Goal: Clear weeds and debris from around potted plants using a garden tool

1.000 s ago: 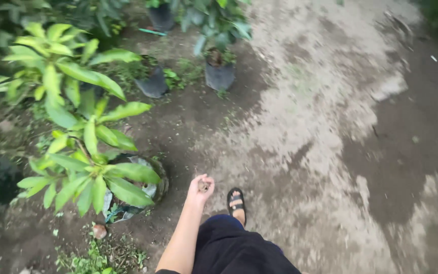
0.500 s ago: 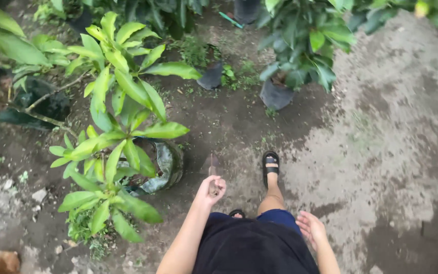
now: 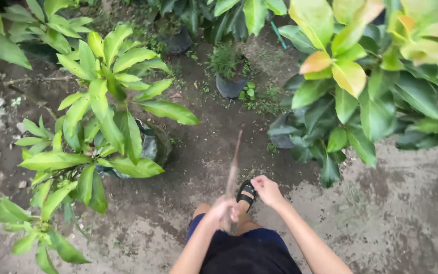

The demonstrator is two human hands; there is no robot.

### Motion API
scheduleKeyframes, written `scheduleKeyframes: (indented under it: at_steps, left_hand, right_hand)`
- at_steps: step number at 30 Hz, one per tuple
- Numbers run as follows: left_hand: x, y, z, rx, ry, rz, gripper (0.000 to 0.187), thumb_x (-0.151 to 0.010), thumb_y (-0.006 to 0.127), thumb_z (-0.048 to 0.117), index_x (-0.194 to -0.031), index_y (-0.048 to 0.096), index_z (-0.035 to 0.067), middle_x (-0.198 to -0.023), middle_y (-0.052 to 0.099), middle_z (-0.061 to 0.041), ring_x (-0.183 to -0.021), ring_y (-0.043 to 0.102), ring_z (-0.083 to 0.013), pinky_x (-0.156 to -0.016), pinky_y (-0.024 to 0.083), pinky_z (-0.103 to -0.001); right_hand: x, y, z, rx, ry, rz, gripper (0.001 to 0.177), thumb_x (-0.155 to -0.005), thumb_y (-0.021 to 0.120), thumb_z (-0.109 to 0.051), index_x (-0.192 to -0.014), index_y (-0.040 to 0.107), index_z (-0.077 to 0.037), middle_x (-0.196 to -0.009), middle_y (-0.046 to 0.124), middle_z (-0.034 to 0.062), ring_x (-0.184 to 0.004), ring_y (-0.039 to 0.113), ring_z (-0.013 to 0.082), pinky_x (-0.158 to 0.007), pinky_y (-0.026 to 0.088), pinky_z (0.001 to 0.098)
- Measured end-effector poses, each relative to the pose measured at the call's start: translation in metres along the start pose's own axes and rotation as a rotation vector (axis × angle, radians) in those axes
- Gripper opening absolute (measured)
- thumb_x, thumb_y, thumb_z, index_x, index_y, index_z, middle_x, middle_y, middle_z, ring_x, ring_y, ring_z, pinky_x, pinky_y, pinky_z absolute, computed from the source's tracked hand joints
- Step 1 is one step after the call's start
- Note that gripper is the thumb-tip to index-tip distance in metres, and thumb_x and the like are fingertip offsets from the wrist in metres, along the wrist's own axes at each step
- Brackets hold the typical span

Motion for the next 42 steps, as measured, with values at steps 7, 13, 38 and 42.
scheduleKeyframes:
  at_steps: [7, 13, 38, 42]
  left_hand:
    - [0.008, 0.052, 0.038, -0.261, 0.038, -0.126, 0.032, -0.082, 0.057, -0.005, -0.109, 0.044, 0.007, -0.058, 0.051, -0.010, -0.040, 0.051, -0.0195, -0.036, 0.045, -0.032]
    - [-0.067, -0.008, 0.067, -0.832, -0.060, 0.055, 0.025, -0.093, 0.061, 0.006, -0.114, 0.047, 0.006, -0.078, 0.065, -0.013, -0.041, 0.063, -0.0220, -0.035, 0.055, -0.035]
    - [-0.384, -0.012, 0.229, -1.205, 0.139, 0.267, 0.043, -0.098, 0.061, 0.038, -0.127, 0.049, 0.009, -0.109, 0.073, -0.028, -0.103, 0.073, -0.0423, -0.090, 0.059, -0.055]
    - [-0.384, -0.060, 0.187, -1.137, 0.050, 0.318, 0.037, -0.100, 0.059, 0.030, -0.125, 0.047, 0.007, -0.107, 0.072, -0.031, -0.067, 0.075, -0.0366, -0.058, 0.066, -0.039]
  right_hand:
    - [-0.077, 0.091, -0.008, -1.243, 0.623, -0.090, 0.047, -0.091, 0.071, -0.035, -0.123, 0.054, -0.005, -0.096, 0.068, 0.0169, -0.084, 0.069, 0.0298, -0.083, 0.060, 0.0519]
    - [-0.140, 0.133, 0.019, -1.414, 0.583, 0.147, 0.025, -0.090, 0.062, 0.000, -0.076, 0.045, -0.012, -0.057, 0.043, 0.0011, -0.045, 0.042, 0.0153, -0.043, 0.037, 0.0330]
    - [-0.496, 0.067, 0.108, -0.840, 0.411, 0.506, 0.030, -0.093, 0.063, -0.015, -0.116, 0.049, -0.001, -0.064, 0.056, 0.0058, -0.042, 0.056, 0.0171, -0.033, 0.053, 0.0374]
    - [-0.497, 0.162, 0.170, -0.837, 0.571, 0.317, 0.025, -0.088, 0.062, -0.013, -0.103, 0.059, 0.006, -0.062, 0.060, 0.0141, -0.041, 0.060, 0.0239, -0.035, 0.058, 0.0447]
Point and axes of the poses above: each hand's wrist, its own x-axis away from the middle knuckle, its own y-axis out of the palm, z = x × y, the point moved 10 cm from there along -x, towards the middle knuckle
